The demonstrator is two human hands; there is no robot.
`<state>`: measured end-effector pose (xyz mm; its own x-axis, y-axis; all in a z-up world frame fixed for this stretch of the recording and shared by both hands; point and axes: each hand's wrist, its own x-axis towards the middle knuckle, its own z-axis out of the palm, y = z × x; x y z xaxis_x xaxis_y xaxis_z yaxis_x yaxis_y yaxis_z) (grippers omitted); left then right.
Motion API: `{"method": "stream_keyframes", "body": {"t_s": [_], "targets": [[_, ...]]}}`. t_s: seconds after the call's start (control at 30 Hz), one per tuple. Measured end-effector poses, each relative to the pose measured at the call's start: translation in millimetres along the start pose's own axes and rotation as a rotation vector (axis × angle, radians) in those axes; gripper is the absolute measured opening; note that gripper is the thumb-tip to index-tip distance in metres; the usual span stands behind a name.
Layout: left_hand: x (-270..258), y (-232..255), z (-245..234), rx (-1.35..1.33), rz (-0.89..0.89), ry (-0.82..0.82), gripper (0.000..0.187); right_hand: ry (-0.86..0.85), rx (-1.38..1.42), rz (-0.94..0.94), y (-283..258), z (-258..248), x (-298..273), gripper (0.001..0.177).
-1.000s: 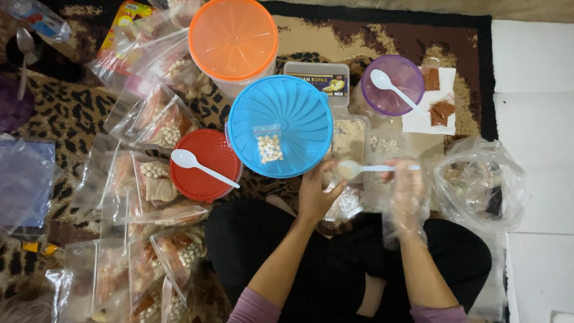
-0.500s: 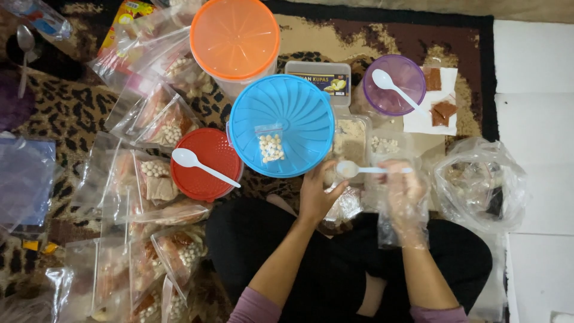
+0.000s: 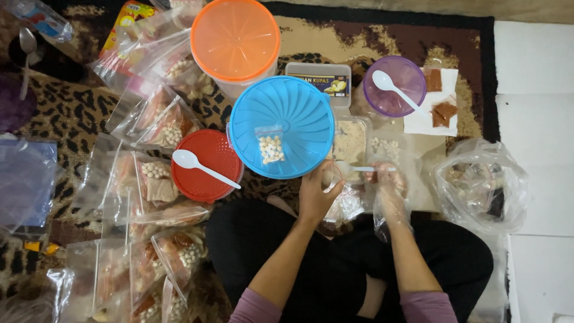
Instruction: A person sitting on the floor is portioning various snacks from large containers into small plastic bags using their hands and a spoon.
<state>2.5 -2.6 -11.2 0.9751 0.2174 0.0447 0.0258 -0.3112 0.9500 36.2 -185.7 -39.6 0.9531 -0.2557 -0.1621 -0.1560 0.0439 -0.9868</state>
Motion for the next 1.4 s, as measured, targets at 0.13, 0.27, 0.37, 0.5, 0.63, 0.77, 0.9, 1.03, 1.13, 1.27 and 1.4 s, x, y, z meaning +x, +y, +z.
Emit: {"method": "stream_keyframes", "body": {"t_s": [0.13,0.27,0.37,0.5,0.63,0.77,0.9,1.03,1.13,1.27,1.4], "targets": [[1,-2,1,0.011,0.015,0.002,0.058,0.124,0.046,0.077,5,-5,11,0.020],[1,-4,1,0.024,0.018,0.007,0.059,0.225,0.092,0.148,7,-9,22,0.024],[1,-2,0,0.018,0.028,-0.001,0.057,0.286,0.136,0.147,23,-22,31,0.026],[0,-6,2,0.040,0.039,-0.004,0.058,0.246,0.063,0.030,36,-52,41,0.032],[1,-3,-1,0.025,0.035,-0.013,0.055,0.150,0.068,-0.009,-17,-39,19,0.032],[1,0,-3,-0.001,0.024,-0.031,0.056,0.078,-0.101,-0.140,-69,-4,-9,0.034],[1,7,-5,-0.013,0.015,-0.062,0.054,-0.149,-0.361,-0.286,-88,24,-25,0.019],[2,4,-5,-0.021,0.009,-0.060,0.055,-0.182,-0.352,-0.355,-109,32,-30,0.018],[3,4,-6,-0.023,0.016,-0.071,0.056,-0.182,-0.388,-0.411,-95,25,-24,0.021],[3,9,-4,-0.006,0.014,-0.027,0.057,-0.153,-0.397,-0.412,-80,15,-18,0.022],[0,-1,2,0.059,0.062,0.008,0.060,-0.058,-0.282,-0.345,-101,17,-29,0.028]]}}
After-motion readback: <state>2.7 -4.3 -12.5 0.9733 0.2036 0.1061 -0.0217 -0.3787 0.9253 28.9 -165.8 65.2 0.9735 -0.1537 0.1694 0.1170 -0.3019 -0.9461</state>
